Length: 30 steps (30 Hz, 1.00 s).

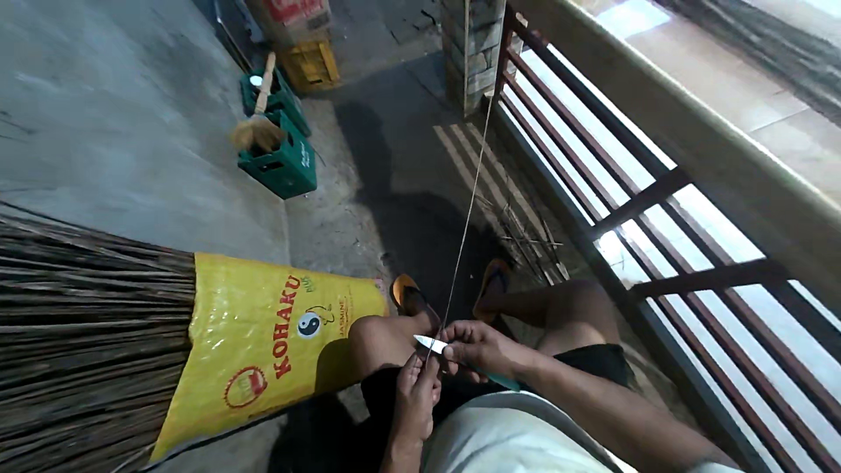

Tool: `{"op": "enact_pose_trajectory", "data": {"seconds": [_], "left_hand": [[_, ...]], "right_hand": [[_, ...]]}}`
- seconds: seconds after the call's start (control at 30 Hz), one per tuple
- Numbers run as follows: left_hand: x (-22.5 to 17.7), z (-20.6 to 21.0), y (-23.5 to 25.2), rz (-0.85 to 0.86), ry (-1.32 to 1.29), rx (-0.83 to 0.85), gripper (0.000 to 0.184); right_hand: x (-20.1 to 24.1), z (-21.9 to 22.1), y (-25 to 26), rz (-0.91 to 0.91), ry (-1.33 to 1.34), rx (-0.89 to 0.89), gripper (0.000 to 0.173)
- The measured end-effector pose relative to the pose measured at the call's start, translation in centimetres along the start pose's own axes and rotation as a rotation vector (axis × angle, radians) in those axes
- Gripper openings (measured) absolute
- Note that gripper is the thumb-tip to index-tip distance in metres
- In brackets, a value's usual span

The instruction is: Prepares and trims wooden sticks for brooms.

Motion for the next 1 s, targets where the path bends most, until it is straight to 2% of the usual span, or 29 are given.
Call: {"op": "enact_pose_trajectory", "data": {"seconds": [0.2,0.3,0.4,0.53,0.6,0.73,0.9,1.0], "left_hand": [[1.0,-0.4,-1.0,-0.048,-0.04,0.031,0.015],[1.2,-0.6,-0.7,-0.037,-0.038,0.027,0.014],[0.8,-1.1,-0.6,-0.004,-0.007,0.017,0.013],[1.0,-1.8,-1.3,-0.017,0.007,0.032,0.014],[1.5,-2.1,-1.4,-0.048,0.009,0.042,0.014],[1.8,-2.1,-1.0,-0.056,0.115,0.046,0.02],[0.3,-1.3,-0.2,0.068,0.182,-0.009,0.016],[0.3,-1.5,-0.6,0.074,0.129,0.026,0.015]], "right_hand": [[1.3,-4.7,0.2,0.007,0.101,-0.18,0.014],[0.5,-2.4,-0.1,0.044,0.08,-0.096,0.022],[0.1,-0.6,-0.3,0.068,0.078,-0.011,0.017],[1.3,-5.3,0.4,0.005,0.159,-0.196,0.012],[1.3,-6.1,0.5,-0.004,0.175,-0.237,0.009],[0.6,-4.4,0.2,-0.013,0.149,-0.273,0.017],[-0.9,0.2,0.2,0.013,0.023,-0.104,0.018],[0.7,-1.6,0.1,-0.017,0.073,-0.157,0.012]]}}
Point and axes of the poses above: each hand's wrist, its own y-axis towards the middle knuckle, its own z-axis out of the palm, x = y × z, the point moved 8 cm from there along y, towards the middle knuckle, and after that the axes turned 9 degrees about -y, right-handed, at the moved point
